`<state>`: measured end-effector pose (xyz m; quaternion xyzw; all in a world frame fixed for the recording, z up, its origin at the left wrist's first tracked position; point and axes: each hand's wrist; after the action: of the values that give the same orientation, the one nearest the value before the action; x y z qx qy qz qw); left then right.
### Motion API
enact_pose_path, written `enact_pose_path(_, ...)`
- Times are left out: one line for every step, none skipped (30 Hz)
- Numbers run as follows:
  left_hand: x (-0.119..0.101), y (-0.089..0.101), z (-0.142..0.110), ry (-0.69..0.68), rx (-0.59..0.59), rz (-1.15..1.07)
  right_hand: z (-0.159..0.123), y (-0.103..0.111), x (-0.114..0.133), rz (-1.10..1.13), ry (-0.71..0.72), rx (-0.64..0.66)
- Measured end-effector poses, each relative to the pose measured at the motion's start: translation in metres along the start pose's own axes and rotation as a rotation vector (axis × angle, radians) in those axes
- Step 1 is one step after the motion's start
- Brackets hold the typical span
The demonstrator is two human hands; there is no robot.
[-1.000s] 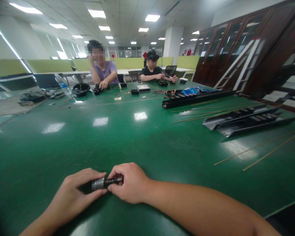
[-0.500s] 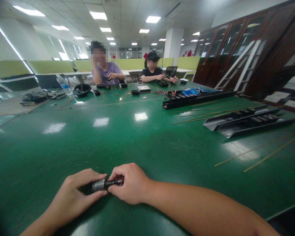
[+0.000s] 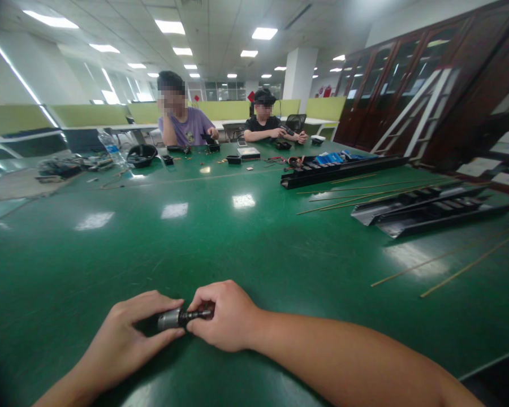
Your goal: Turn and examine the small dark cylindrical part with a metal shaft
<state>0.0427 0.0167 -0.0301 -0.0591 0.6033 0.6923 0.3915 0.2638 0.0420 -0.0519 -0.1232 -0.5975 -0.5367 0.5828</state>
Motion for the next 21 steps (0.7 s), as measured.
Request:
enact_pose_path(0.0000, 0.0001, 0.0000, 0.001, -0.003, 0.003, -0.0002, -0.0002, -0.0001, 0.008, -0.007, 0.000)
enact_pose_path(0.0001, 0.0002, -0.0001, 0.004, -0.006, 0.007, -0.0004, -0.0004, -0.0002, 0.014, -0.015, 0.000)
enact_pose_path(0.0002, 0.0004, -0.0003, 0.006, -0.008, 0.010, -0.0006, -0.0007, -0.0003, 0.019, -0.021, 0.001)
enact_pose_path(0.0004, 0.0005, -0.0006, 0.007, -0.010, 0.013, -0.0008, -0.0008, -0.0005, 0.022, -0.026, 0.003)
enact_pose_path(0.0007, 0.0007, -0.0009, 0.008, -0.012, 0.015, -0.0010, -0.0010, -0.0006, 0.022, -0.029, 0.004)
enact_pose_path(0.0010, 0.0008, -0.0012, 0.005, -0.014, 0.016, -0.0012, -0.0011, -0.0007, 0.018, -0.030, 0.007)
enact_pose_path(0.0012, 0.0009, -0.0013, 0.000, -0.017, 0.017, -0.0013, -0.0012, -0.0008, 0.012, -0.031, 0.008)
enact_pose_path(0.0014, 0.0009, -0.0014, -0.005, -0.020, 0.017, -0.0015, -0.0013, -0.0008, 0.006, -0.032, 0.011)
enact_pose_path(0.0014, 0.0008, -0.0013, -0.009, -0.023, 0.016, -0.0016, -0.0013, -0.0008, 0.004, -0.033, 0.012)
enact_pose_path(0.0012, 0.0008, -0.0011, -0.012, -0.026, 0.015, -0.0016, -0.0014, -0.0006, 0.005, -0.034, 0.013)
enact_pose_path(0.0009, 0.0007, -0.0009, -0.012, -0.026, 0.014, -0.0016, -0.0015, -0.0004, 0.012, -0.036, 0.016)
enact_pose_path(0.0005, 0.0006, -0.0007, -0.013, -0.024, 0.011, -0.0015, -0.0016, -0.0002, 0.021, -0.039, 0.019)
enact_pose_path(0.0001, 0.0005, -0.0006, -0.013, -0.020, 0.009, -0.0014, -0.0016, 0.0001, 0.028, -0.040, 0.024)
enact_pose_path(-0.0003, 0.0003, -0.0005, -0.015, -0.016, 0.007, -0.0013, -0.0017, 0.0004, 0.032, -0.041, 0.028)
enact_pose_path(-0.0005, 0.0001, -0.0005, -0.017, -0.013, 0.007, -0.0011, -0.0017, 0.0006, 0.031, -0.040, 0.030)
enact_pose_path(-0.0006, -0.0001, -0.0005, -0.021, -0.012, 0.006, -0.0010, -0.0016, 0.0009, 0.025, -0.038, 0.030)
enact_pose_path(-0.0006, -0.0004, -0.0005, -0.023, -0.012, 0.006, -0.0010, -0.0015, 0.0011, 0.018, -0.034, 0.030)
enact_pose_path(-0.0004, -0.0007, -0.0005, -0.023, -0.013, 0.006, -0.0010, -0.0013, 0.0012, 0.012, -0.030, 0.029)
enact_pose_path(-0.0001, -0.0010, -0.0006, -0.021, -0.014, 0.006, -0.0012, -0.0011, 0.0013, 0.008, -0.027, 0.028)
enact_pose_path(0.0001, -0.0013, -0.0006, -0.021, -0.014, 0.006, -0.0013, -0.0009, 0.0015, 0.005, -0.025, 0.027)
enact_pose_path(0.0003, -0.0014, -0.0006, -0.021, -0.016, 0.006, -0.0015, -0.0007, 0.0016, 0.003, -0.025, 0.026)
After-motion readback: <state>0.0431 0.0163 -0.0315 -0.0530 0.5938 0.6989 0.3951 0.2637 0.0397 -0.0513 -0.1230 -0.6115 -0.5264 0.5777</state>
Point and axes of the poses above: each hand's wrist, its own z-axis towards the middle knuckle, its own y-axis out of the back of the hand, x = y × z, and after that the axes turned 4 degrees about y, right-handed
